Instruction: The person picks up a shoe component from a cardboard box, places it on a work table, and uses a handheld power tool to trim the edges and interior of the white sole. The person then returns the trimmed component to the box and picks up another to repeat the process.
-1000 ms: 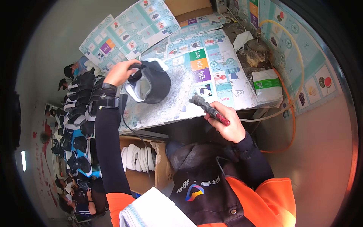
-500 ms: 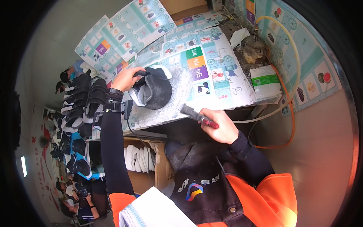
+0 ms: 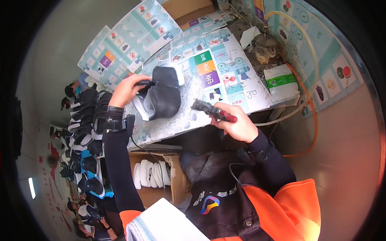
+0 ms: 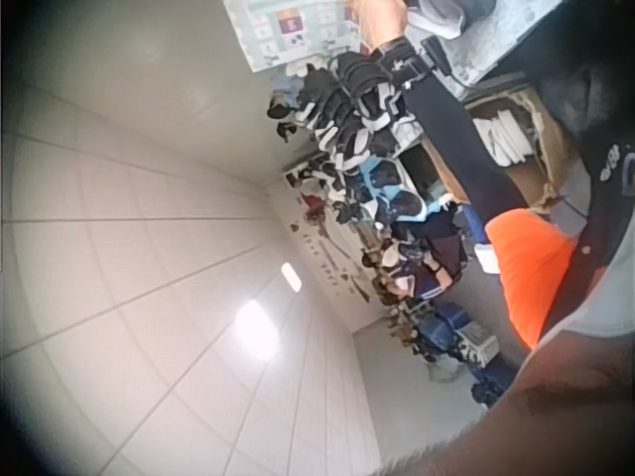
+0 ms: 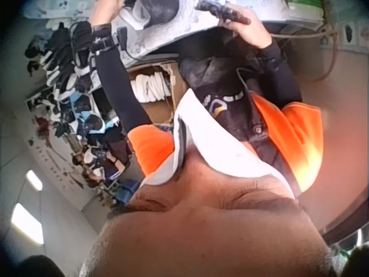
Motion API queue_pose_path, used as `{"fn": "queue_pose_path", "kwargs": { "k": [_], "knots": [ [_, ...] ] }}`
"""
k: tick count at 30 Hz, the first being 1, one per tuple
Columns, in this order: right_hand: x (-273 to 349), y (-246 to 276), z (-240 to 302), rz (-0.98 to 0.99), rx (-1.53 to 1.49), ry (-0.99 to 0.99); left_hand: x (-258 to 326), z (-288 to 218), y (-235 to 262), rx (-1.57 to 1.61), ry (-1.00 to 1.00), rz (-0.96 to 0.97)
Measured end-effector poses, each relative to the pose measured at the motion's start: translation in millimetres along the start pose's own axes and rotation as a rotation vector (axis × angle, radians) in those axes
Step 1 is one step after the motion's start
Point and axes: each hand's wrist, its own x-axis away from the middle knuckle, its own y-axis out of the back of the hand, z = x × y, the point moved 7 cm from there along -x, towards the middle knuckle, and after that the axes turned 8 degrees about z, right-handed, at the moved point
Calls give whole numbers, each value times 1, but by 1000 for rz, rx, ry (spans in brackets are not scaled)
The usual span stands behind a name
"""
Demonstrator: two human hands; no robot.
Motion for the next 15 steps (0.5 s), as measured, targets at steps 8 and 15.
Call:
{"fn": "queue_pose_path", "kwargs": {
  "k": [8,15],
  "knots": [
    [-14,2,-2,-65,45,142,-11,9,-36,56,11,87],
    [-9,2,-7,19,-12,129,-11,5,-37,95,68,128]
  ]
}}
